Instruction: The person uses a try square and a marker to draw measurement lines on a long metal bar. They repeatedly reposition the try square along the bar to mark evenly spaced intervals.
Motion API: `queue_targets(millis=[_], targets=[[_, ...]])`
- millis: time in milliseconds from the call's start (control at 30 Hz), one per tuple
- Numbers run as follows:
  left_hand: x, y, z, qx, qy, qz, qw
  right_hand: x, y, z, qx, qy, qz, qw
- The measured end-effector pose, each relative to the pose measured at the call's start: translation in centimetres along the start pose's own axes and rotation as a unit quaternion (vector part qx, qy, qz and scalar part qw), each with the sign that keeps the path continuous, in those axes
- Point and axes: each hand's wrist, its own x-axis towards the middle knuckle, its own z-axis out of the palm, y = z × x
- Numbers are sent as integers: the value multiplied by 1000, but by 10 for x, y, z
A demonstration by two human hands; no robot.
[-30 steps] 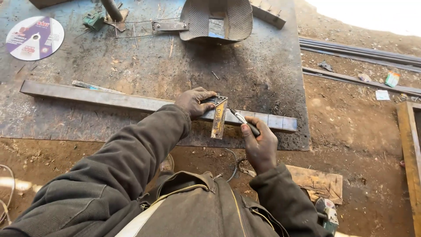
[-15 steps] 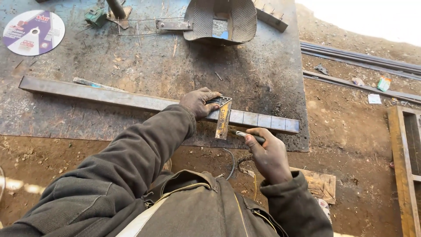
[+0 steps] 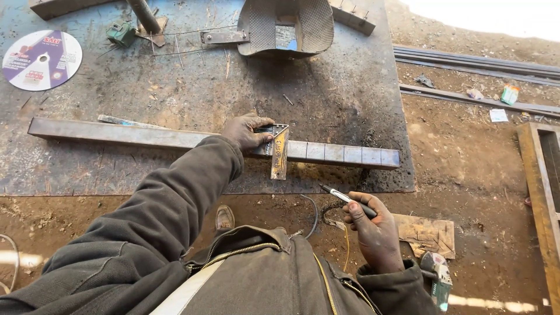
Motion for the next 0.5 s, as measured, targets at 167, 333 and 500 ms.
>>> queue_targets(millis=[167, 333, 500], targets=[[-2, 1, -1, 11, -10, 23, 1000, -3, -11, 18, 3, -4, 0, 1000], [-4, 3, -1, 2, -5, 31, 1000, -5, -20, 38, 29, -24, -5, 999], [27, -47, 24, -10, 80, 145, 986, -3, -44, 56, -42, -37, -69, 996]])
